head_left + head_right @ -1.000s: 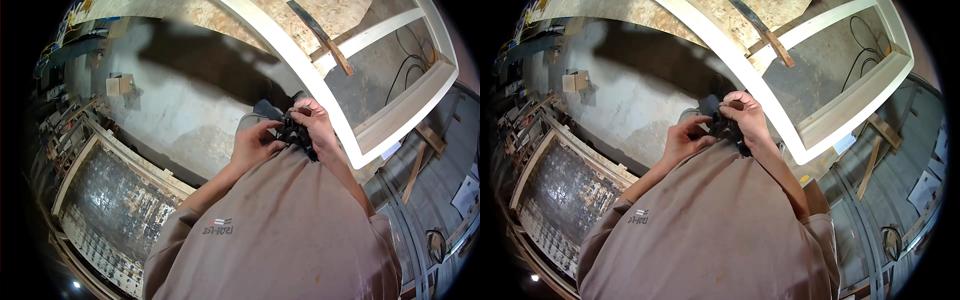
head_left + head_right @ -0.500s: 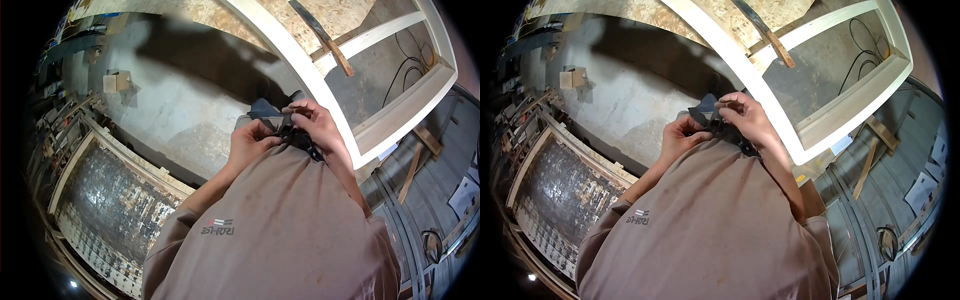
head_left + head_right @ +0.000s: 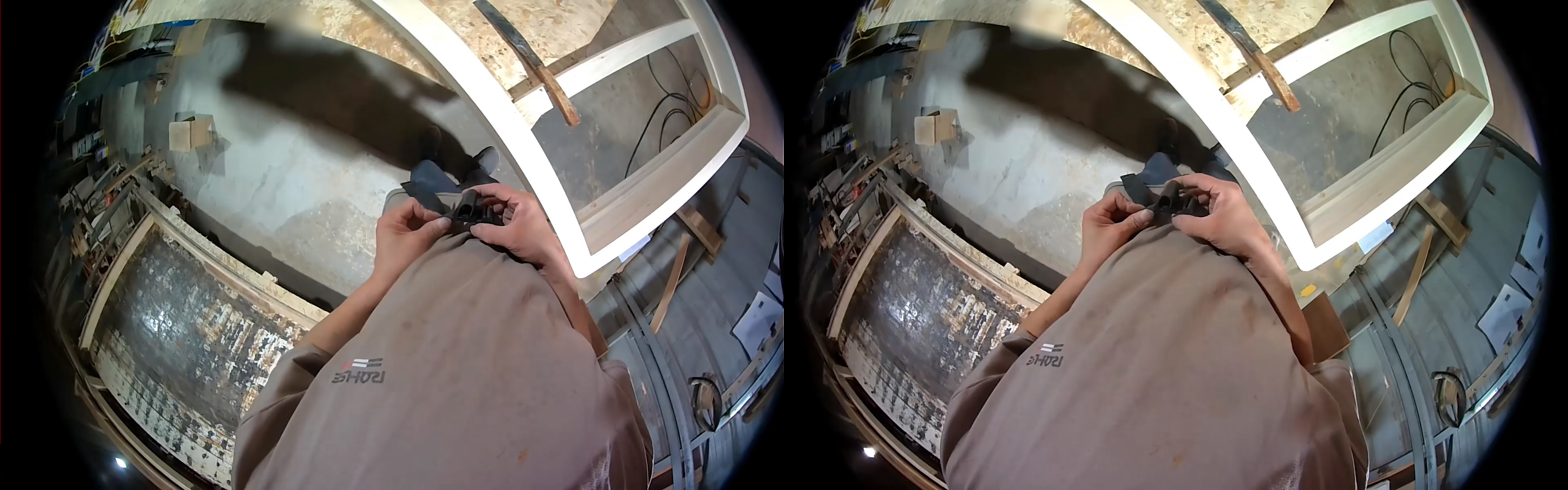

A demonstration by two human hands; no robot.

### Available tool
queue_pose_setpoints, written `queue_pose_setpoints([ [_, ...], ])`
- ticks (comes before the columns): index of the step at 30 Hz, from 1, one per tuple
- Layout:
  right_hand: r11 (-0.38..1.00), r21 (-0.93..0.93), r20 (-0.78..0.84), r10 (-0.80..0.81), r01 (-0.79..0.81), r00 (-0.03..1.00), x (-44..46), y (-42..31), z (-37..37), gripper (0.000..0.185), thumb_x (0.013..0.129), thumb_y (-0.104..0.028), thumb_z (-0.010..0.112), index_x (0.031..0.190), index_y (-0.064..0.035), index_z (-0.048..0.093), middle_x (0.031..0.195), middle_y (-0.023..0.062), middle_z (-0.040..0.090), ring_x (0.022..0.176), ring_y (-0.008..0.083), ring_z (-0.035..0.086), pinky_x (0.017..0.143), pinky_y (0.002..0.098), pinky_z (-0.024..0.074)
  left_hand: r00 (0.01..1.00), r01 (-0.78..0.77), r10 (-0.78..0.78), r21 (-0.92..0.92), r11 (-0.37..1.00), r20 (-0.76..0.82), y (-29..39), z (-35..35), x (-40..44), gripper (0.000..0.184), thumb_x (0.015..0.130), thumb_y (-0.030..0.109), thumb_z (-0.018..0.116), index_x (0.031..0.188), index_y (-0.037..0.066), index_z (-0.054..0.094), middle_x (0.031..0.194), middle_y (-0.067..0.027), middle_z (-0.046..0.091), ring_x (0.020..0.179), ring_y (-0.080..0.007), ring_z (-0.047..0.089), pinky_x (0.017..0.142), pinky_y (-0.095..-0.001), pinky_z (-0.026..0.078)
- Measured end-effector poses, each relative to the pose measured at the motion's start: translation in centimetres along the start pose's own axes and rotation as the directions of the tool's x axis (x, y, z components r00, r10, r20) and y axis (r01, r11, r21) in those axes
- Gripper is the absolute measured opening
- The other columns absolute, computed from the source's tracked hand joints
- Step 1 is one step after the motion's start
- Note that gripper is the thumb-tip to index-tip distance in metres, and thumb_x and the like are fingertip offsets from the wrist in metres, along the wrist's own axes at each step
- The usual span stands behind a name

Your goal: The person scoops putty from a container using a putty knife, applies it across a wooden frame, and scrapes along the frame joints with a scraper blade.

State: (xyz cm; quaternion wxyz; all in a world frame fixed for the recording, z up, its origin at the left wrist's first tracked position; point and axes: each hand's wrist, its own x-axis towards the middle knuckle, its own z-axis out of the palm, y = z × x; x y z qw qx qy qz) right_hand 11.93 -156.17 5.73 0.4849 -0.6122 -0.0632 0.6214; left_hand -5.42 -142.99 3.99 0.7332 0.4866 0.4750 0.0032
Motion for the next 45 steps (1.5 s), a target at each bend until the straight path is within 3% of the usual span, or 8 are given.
queue_pose_setpoints([
  [10,0.965,-0.256,-0.017,0.052,-0.055,0.998,1.0,-1.7,1.7,0.03,0.08,-0.021,0.083,0.098,0.0023,0.075,0.081,0.0037,0.071,0.074,0.0075,0.06,0.069,0.0256,0.0505,0.999,-0.034,0.032,-0.057,0.998,-0.027,-0.3,-0.2,-0.3,0.015,0.085,-0.003,0.077,0.079,0.002,0.064,0.082,-0.0032,0.071,0.074,-0.0063,0.061,0.069,-0.0242,0.052],
  [19,0.992,0.118,-0.069,0.053,-0.045,0.996,0.9,0.5,1.6,0.031,0.075,-0.007,0.084,0.102,0.0034,0.071,0.085,0.001,0.069,0.072,0.0049,0.061,0.065,0.0205,0.0485,0.984,0.054,-0.08,-0.161,0.985,-0.157,0.5,0.0,-0.5,0.011,0.089,-0.004,0.071,0.08,-0.003,0.065,0.08,-0.0047,0.071,0.073,-0.0094,0.066,0.068,-0.0244,0.054],
  [25,0.998,0.052,-0.088,0.033,-0.028,0.996,0.7,-0.4,2.0,0.03,0.076,-0.005,0.083,0.102,0.0029,0.071,0.083,0.0007,0.068,0.064,0.0032,0.057,0.06,0.0189,0.0458,0.788,-0.432,0.592,0.532,0.728,-0.17,-0.9,-2.3,-0.8,0.009,0.086,-0.013,0.064,0.086,-0.005,0.066,0.075,-0.0102,0.071,0.067,-0.0113,0.067,0.063,-0.0248,0.053],
  [31,0.976,-0.204,-0.027,0.074,-0.078,0.997,1.4,-0.1,0.5,0.036,0.076,-0.012,0.084,0.107,0.001,0.072,0.082,0.0036,0.069,0.073,0.0105,0.063,0.067,0.0249,0.0515,0.951,-0.296,0.292,0.563,0.772,0.099,-0.3,-5.9,-1.2,0.014,0.084,-0.01,0.069,0.094,-0.001,0.07,0.072,-0.0089,0.071,0.069,-0.0122,0.07,0.064,-0.0274,0.054],
  [35,0.598,-0.759,-0.022,-0.419,0.257,0.908,-0.9,-1.2,-2.1,0.047,0.074,-0.02,0.09,0.114,-0.0041,0.072,0.122,0.0124,0.068,0.101,0.0211,0.068,0.083,0.0349,0.056,0.963,-0.14,-0.037,0.614,0.777,0.267,3.3,-9.0,-0.3,0.023,0.084,-0.001,0.074,0.107,0.003,0.072,0.072,-0.0105,0.072,0.065,-0.0162,0.07,0.062,-0.0299,0.054],
  [38,0.911,-0.306,-0.297,-0.367,0.276,0.881,-2.2,-1.3,-6.5,0.037,0.083,-0.016,0.085,0.114,-0.0001,0.071,0.104,0.0108,0.072,0.09,0.0181,0.069,0.079,0.0319,0.0561,0.992,-0.119,0.059,0.682,0.722,0.111,5.7,-9.2,2.0,0.025,0.085,0.0,0.076,0.11,0.004,0.072,0.069,-0.0093,0.07,0.064,-0.0118,0.068,0.06,-0.0263,0.051],
  [41,0.886,-0.458,-0.507,-0.331,0.077,0.796,-1.0,-2.3,-11.8,0.031,0.093,-0.025,0.077,0.108,0.0017,0.073,0.089,0.0116,0.076,0.082,0.0162,0.07,0.075,0.0346,0.0574,0.867,-0.455,0.47,0.647,0.613,0.165,7.1,-6.6,6.6,0.02,0.085,0.0,0.075,0.104,0.004,0.073,0.071,-0.0092,0.069,0.062,-0.0152,0.065,0.06,-0.0297,0.051],
  [45,0.624,-0.778,-0.536,-0.597,-0.074,0.597,6.6,-2.8,-17.7,0.03,0.09,-0.023,0.075,0.107,0.0022,0.07,0.093,0.0202,0.071,0.081,0.0307,0.07,0.075,0.0371,0.0548,0.506,-0.79,0.579,0.613,0.014,0.639,12.2,0.7,12.8,0.038,0.075,0.01,0.083,0.11,0.005,0.07,0.112,-0.0124,0.068,0.099,-0.0332,0.064,0.084,-0.0404,0.054],
])
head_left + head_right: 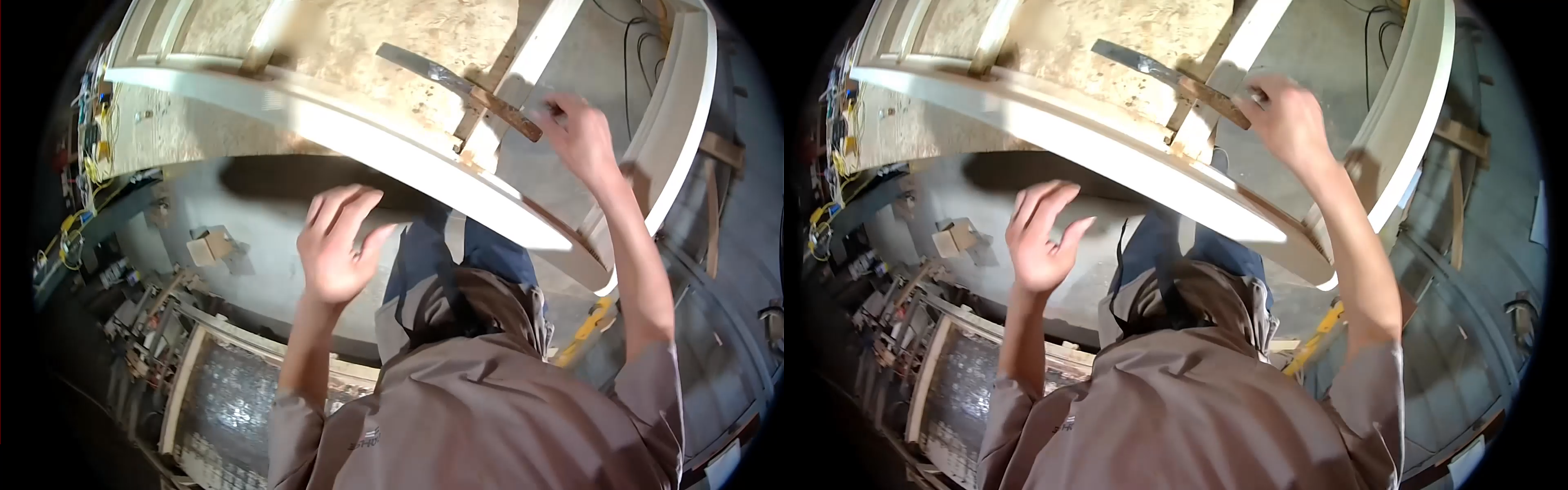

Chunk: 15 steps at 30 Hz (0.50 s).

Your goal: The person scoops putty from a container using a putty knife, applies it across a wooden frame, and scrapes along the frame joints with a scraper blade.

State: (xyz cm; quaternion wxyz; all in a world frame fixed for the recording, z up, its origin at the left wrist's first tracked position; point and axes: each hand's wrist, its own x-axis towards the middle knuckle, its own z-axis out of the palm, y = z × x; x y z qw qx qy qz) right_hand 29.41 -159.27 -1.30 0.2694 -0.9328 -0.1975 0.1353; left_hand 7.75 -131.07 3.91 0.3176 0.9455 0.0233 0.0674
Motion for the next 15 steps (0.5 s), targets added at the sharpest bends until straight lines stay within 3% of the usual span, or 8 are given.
queue_pose_setpoints([
  [3,0.916,-0.252,-0.131,-0.353,0.314,0.926,4.6,1.0,4.3,0.036,0.086,-0.034,0.077,0.108,-0.0054,0.072,0.105,0.0138,0.071,0.098,0.0336,0.068,0.084,0.0434,0.056,0.972,-0.116,0.096,0.086,0.989,0.216,0.3,1.5,5.9,0.06,0.066,0.011,0.089,0.12,0.002,0.066,0.129,-0.0142,0.062,0.117,-0.035,0.059,0.098,-0.0447,0.049],
  [4,0.895,-0.311,-0.046,-0.35,0.319,0.936,5.6,0.6,5.6,0.038,0.087,-0.038,0.076,0.106,-0.0044,0.072,0.107,0.0141,0.071,0.102,0.0326,0.067,0.085,0.0428,0.0562,0.953,-0.154,0.121,0.102,0.983,0.277,0.4,2.3,7.6,0.062,0.065,0.013,0.09,0.121,0.002,0.065,0.132,-0.0143,0.061,0.119,-0.0353,0.058,0.101,-0.0455,0.047],
  [6,0.873,-0.332,0.124,-0.335,0.357,0.934,7.0,-0.1,7.4,0.038,0.091,-0.036,0.071,0.096,0.0015,0.071,0.102,0.0191,0.071,0.098,0.0316,0.069,0.083,0.0418,0.0578,0.933,-0.21,0.175,0.08,0.974,0.314,-0.2,4.2,10.0,0.05,0.067,0.02,0.089,0.109,0.002,0.068,0.114,-0.013,0.068,0.107,-0.0334,0.063,0.096,-0.0439,0.048],
  [8,0.911,-0.246,0.363,-0.229,0.33,0.903,8.0,-2.0,7.6,0.024,0.09,-0.022,0.068,0.088,0.0017,0.07,0.096,0.0183,0.072,0.089,0.0326,0.071,0.079,0.0423,0.0589,0.921,-0.217,0.19,0.044,0.975,0.339,-1.7,5.6,10.8,0.041,0.072,0.028,0.087,0.099,0.003,0.069,0.098,-0.011,0.071,0.094,-0.0314,0.066,0.088,-0.043,0.05],
  [9,0.85,-0.283,0.41,-0.311,0.444,0.858,8.4,-2.0,7.9,0.018,0.086,-0.01,0.065,0.097,0.0034,0.066,0.089,0.0197,0.071,0.083,0.036,0.072,0.076,0.0438,0.059,0.951,-0.196,0.181,0.037,0.98,0.251,-1.8,6.5,11.0,0.028,0.076,0.025,0.083,0.087,0.004,0.068,0.082,-0.0087,0.07,0.078,-0.0314,0.065,0.079,-0.0403,0.049],
  [10,0.907,-0.193,0.403,-0.274,0.374,0.873,8.3,-1.8,7.7,0.02,0.086,-0.009,0.064,0.101,0.0039,0.063,0.087,0.021,0.071,0.083,0.0368,0.071,0.075,0.0442,0.0586,0.959,-0.159,0.123,0.125,0.979,0.256,-1.6,7.0,10.9,0.018,0.081,0.019,0.078,0.082,0.005,0.067,0.08,-0.0084,0.07,0.075,-0.0303,0.065,0.074,-0.0383,0.049],
  [12,0.98,-0.045,0.378,-0.165,0.196,0.911,7.8,-1.1,4.9,0.027,0.086,-0.007,0.063,0.11,0.005,0.058,0.084,0.0236,0.069,0.084,0.0383,0.071,0.075,0.0449,0.0577,0.962,-0.232,0.209,0.12,0.965,0.178,-2.4,7.3,10.8,0.01,0.084,0.013,0.073,0.082,0.005,0.068,0.083,-0.0095,0.07,0.077,-0.0294,0.066,0.073,-0.0383,0.05],
  [15,0.978,0.181,0.351,-0.166,0.107,0.921,4.8,2.3,-0.4,0.034,0.092,-0.012,0.065,0.119,0.0021,0.052,0.078,0.0231,0.063,0.075,0.0393,0.063,0.068,0.0443,0.05,0.99,-0.095,0.103,0.096,0.991,-0.092,-2.6,7.4,10.5,0.002,0.084,0.004,0.072,0.085,0.004,0.07,0.085,-0.0101,0.07,0.077,-0.0285,0.066,0.073,-0.0387,0.051],
])
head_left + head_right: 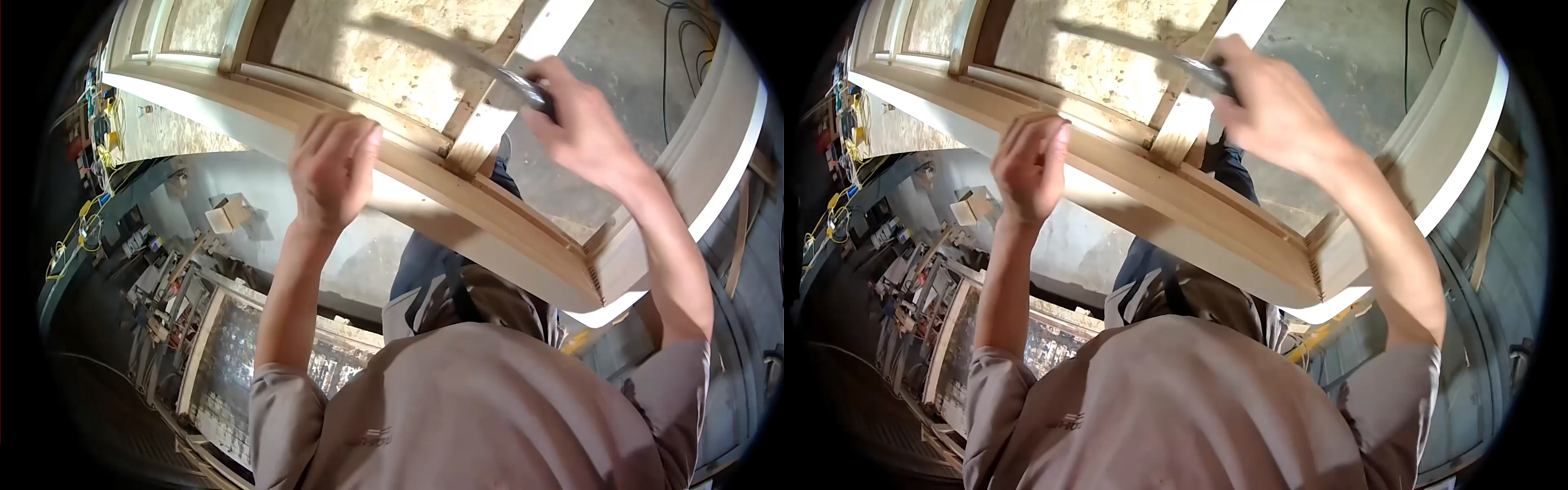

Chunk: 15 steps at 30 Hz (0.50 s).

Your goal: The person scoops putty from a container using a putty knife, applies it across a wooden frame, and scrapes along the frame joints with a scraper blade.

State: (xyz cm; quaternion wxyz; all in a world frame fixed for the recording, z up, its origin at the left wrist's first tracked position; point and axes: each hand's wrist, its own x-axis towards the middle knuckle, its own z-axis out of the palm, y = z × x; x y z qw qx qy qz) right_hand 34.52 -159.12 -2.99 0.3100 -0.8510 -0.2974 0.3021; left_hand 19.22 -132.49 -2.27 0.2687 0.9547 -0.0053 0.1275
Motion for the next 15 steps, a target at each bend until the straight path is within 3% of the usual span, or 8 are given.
queue_pose_setpoints([
  [1,0.995,0.1,-0.007,0.027,-0.026,1.0,-2.2,-0.2,-1.5,0.03,0.094,-0.014,0.065,0.118,0.0001,0.053,0.076,0.0222,0.06,0.068,0.0388,0.057,0.066,0.0441,0.0455,0.997,0.016,-0.015,0.016,1.0,-0.078,0.5,-0.3,0.2,0.003,0.083,0.002,0.072,0.085,0.004,0.07,0.085,-0.0105,0.071,0.077,-0.0282,0.066,0.072,-0.0382,0.051],
  [3,0.974,0.085,0.139,0.195,-0.208,0.971,-5.4,1.6,-3.5,0.027,0.096,-0.017,0.066,0.116,0.0001,0.058,0.074,0.0189,0.058,0.065,0.0342,0.055,0.065,0.0415,0.0455,0.972,0.046,-0.035,0.039,0.998,-0.233,2.9,-1.3,0.5,0.009,0.082,-0.003,0.071,0.087,0.003,0.071,0.087,-0.0113,0.071,0.078,-0.0276,0.066,0.07,-0.0372,0.052],
  [4,0.982,0.014,0.093,0.188,-0.19,0.978,-7.4,2.0,-3.7,0.025,0.095,-0.015,0.066,0.112,0.0014,0.059,0.075,0.0203,0.06,0.065,0.035,0.059,0.064,0.043,0.0468,0.972,0.037,-0.043,-0.032,0.999,-0.231,4.3,-1.6,0.0,0.013,0.079,-0.007,0.072,0.088,0.002,0.071,0.086,-0.0117,0.07,0.076,-0.0263,0.065,0.065,-0.0343,0.052],
  [5,0.984,-0.059,0.044,0.17,-0.167,0.984,-9.2,2.3,-3.7,0.022,0.094,-0.013,0.067,0.107,0.0027,0.061,0.075,0.0217,0.061,0.065,0.0357,0.063,0.064,0.0445,0.0481,0.981,0.07,-0.102,-0.194,0.979,-0.163,6.1,-1.7,-0.8,0.011,0.079,-0.007,0.072,0.087,0.0,0.07,0.083,-0.0118,0.07,0.071,-0.0252,0.065,0.061,-0.0345,0.051],
  [7,0.984,-0.019,0.031,0.179,-0.178,0.983,-12.1,2.9,-3.3,0.019,0.093,-0.009,0.065,0.107,0.0034,0.061,0.076,0.0218,0.061,0.065,0.0359,0.061,0.063,0.044,0.047,0.996,-0.061,0.041,-0.291,0.955,-0.073,9.0,-0.8,-2.3,0.014,0.075,-0.006,0.073,0.087,0.0,0.069,0.077,-0.0113,0.068,0.064,-0.0256,0.063,0.057,-0.0357,0.05],
  [9,0.943,0.068,0.098,0.32,-0.327,0.942,-13.6,1.4,-3.2,0.022,0.091,-0.006,0.066,0.109,0.0052,0.061,0.077,0.0239,0.061,0.072,0.0405,0.064,0.066,0.0432,0.0478,0.999,-0.011,0.021,-0.326,0.945,0.026,11.4,-0.2,-4.2,0.016,0.074,-0.006,0.074,0.089,0.001,0.07,0.077,-0.0121,0.067,0.066,-0.0263,0.064,0.059,-0.0342,0.051],
  [12,0.984,-0.002,-0.04,0.18,-0.18,0.983,-14.7,0.1,-2.7,0.025,0.089,-0.001,0.065,0.114,0.0043,0.062,0.086,0.0254,0.066,0.079,0.046,0.065,0.071,0.0449,0.0521,0.998,0.063,-0.055,-0.321,0.945,0.034,12.6,0.6,-6.3,0.024,0.073,-0.007,0.073,0.093,0.003,0.069,0.078,-0.0103,0.066,0.066,-0.0272,0.064,0.062,-0.0343,0.053],
  [15,0.992,-0.055,-0.024,0.113,-0.114,0.993,-14.2,-1.6,-2.9,0.026,0.088,0.002,0.064,0.114,0.0037,0.063,0.089,0.0244,0.067,0.077,0.0457,0.065,0.069,0.0465,0.0529,0.997,0.082,-0.076,-0.319,0.944,0.03,12.3,-0.5,-6.6,0.023,0.074,-0.007,0.073,0.094,0.003,0.07,0.079,-0.0104,0.067,0.067,-0.0271,0.065,0.063,-0.035,0.054],
])
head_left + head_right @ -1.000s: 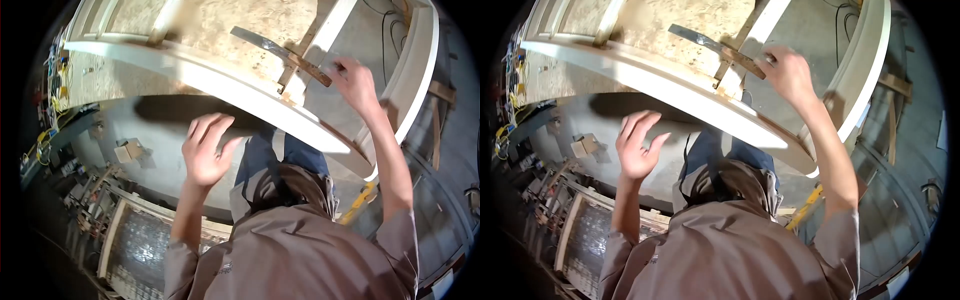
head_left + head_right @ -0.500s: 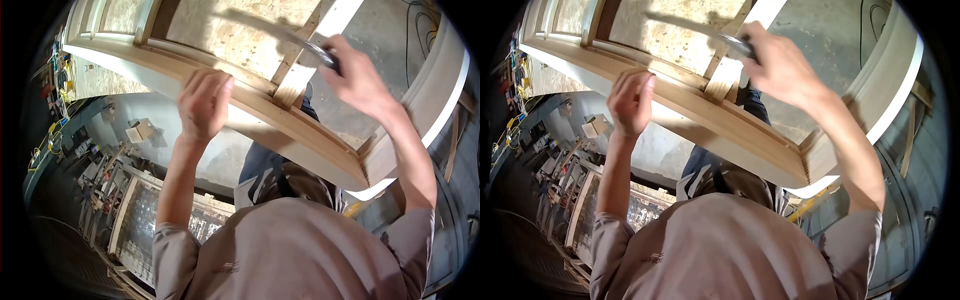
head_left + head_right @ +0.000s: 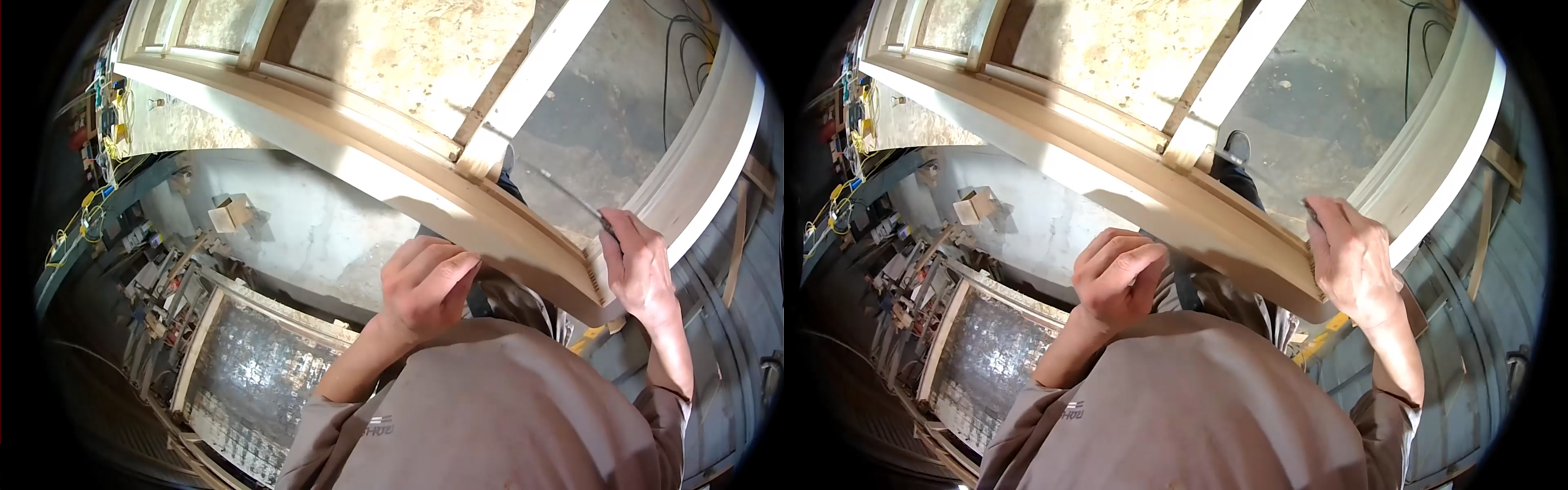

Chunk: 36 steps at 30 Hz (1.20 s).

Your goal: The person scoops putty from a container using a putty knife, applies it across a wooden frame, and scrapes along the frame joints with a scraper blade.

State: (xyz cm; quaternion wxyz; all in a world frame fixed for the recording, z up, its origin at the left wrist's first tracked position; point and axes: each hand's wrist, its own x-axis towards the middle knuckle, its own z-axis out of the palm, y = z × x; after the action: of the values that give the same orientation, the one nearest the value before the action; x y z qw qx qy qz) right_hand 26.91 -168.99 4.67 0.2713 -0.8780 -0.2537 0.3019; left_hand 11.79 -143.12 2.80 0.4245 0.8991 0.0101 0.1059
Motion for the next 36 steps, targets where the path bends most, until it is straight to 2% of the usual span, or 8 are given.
queue_pose_setpoints([
  [8,0.997,-0.071,0.0,-0.022,0.022,1.0,2.6,-3.7,0.4,0.027,0.084,0.004,0.062,0.112,0.0014,0.062,0.083,0.0213,0.063,0.069,0.0465,0.061,0.063,0.0486,0.0493,0.994,-0.067,0.081,0.17,0.983,-0.075,-7.8,-7.9,2.8,0.013,0.076,-0.005,0.072,0.087,0.0,0.07,0.08,-0.011,0.07,0.072,-0.0293,0.068,0.065,-0.0361,0.056],
  [11,0.985,-0.025,0.042,0.173,-0.172,0.984,4.5,-6.2,1.5,0.024,0.087,0.0,0.065,0.11,0.0023,0.06,0.079,0.0237,0.065,0.072,0.0477,0.063,0.066,0.0477,0.0504,0.982,-0.109,0.143,0.245,0.963,-0.126,-12.2,-11.7,4.7,0.01,0.08,-0.004,0.071,0.09,-0.001,0.07,0.082,-0.0116,0.07,0.073,-0.0297,0.068,0.065,-0.0359,0.055],
  [16,0.948,0.041,0.064,0.312,-0.315,0.948,6.5,-6.8,4.7,0.034,0.089,-0.006,0.068,0.121,-0.0002,0.058,0.081,0.0253,0.067,0.077,0.0474,0.065,0.069,0.0459,0.0525,0.952,-0.3,0.3,0.332,0.894,0.052,-19.2,-16.1,8.0,0.021,0.092,0.015,0.063,0.102,-0.003,0.069,0.105,-0.0155,0.071,0.1,-0.0346,0.065,0.089,-0.0452,0.051],
  [20,0.994,-0.011,0.049,0.112,-0.112,0.992,6.2,-5.5,6.5,0.053,0.088,-0.005,0.069,0.139,-0.0075,0.056,0.098,0.0237,0.071,0.079,0.0446,0.067,0.072,0.0451,0.0567,0.954,-0.301,0.278,0.371,0.879,0.114,-23.4,-17.0,12.2,0.023,0.096,0.023,0.062,0.09,0.001,0.066,0.093,-0.0142,0.068,0.089,-0.0331,0.066,0.082,-0.0403,0.051],
  [24,0.971,-0.092,0.334,0.241,-0.223,0.911,6.6,-4.6,6.6,0.064,0.084,0.0,0.069,0.146,-0.0094,0.052,0.111,0.0236,0.069,0.089,0.0434,0.067,0.083,0.046,0.0557,0.967,-0.192,0.105,0.396,0.898,0.231,-24.6,-17.0,12.8,0.027,0.098,0.021,0.058,0.078,0.002,0.061,0.076,-0.0122,0.061,0.071,-0.0309,0.06,0.07,-0.0393,0.047],
  [27,1.0,-0.003,0.262,0.029,-0.03,0.965,7.6,-3.7,7.3,0.064,0.085,-0.003,0.071,0.146,-0.013,0.054,0.087,0.0195,0.068,0.069,0.0349,0.067,0.067,0.043,0.0581,0.972,-0.221,0.164,0.425,0.878,0.165,-25.2,-16.7,12.4,0.027,0.096,0.012,0.057,0.071,0.002,0.057,0.066,-0.0111,0.054,0.062,-0.0309,0.053,0.062,-0.0386,0.042],
  [33,0.994,0.074,0.133,-0.09,0.081,0.987,6.1,-1.3,7.7,0.061,0.085,-0.001,0.072,0.143,-0.0147,0.058,0.078,0.0155,0.063,0.061,0.0281,0.063,0.062,0.0398,0.0567,0.993,-0.115,0.104,0.421,0.9,0.049,-24.5,-15.8,12.2,0.025,0.092,0.004,0.06,0.067,0.0,0.059,0.066,-0.0122,0.059,0.062,-0.0292,0.057,0.062,-0.0363,0.046],
  [36,0.986,0.165,0.256,-0.063,0.021,0.965,5.1,0.0,7.0,0.064,0.083,0.001,0.072,0.143,-0.0159,0.059,0.08,0.0155,0.063,0.059,0.0271,0.061,0.06,0.0397,0.056,0.995,-0.095,0.088,0.462,0.882,0.036,-24.6,-15.9,12.2,0.025,0.092,0.003,0.06,0.068,0.0,0.059,0.066,-0.0112,0.06,0.062,-0.029,0.058,0.062,-0.0355,0.046],
])
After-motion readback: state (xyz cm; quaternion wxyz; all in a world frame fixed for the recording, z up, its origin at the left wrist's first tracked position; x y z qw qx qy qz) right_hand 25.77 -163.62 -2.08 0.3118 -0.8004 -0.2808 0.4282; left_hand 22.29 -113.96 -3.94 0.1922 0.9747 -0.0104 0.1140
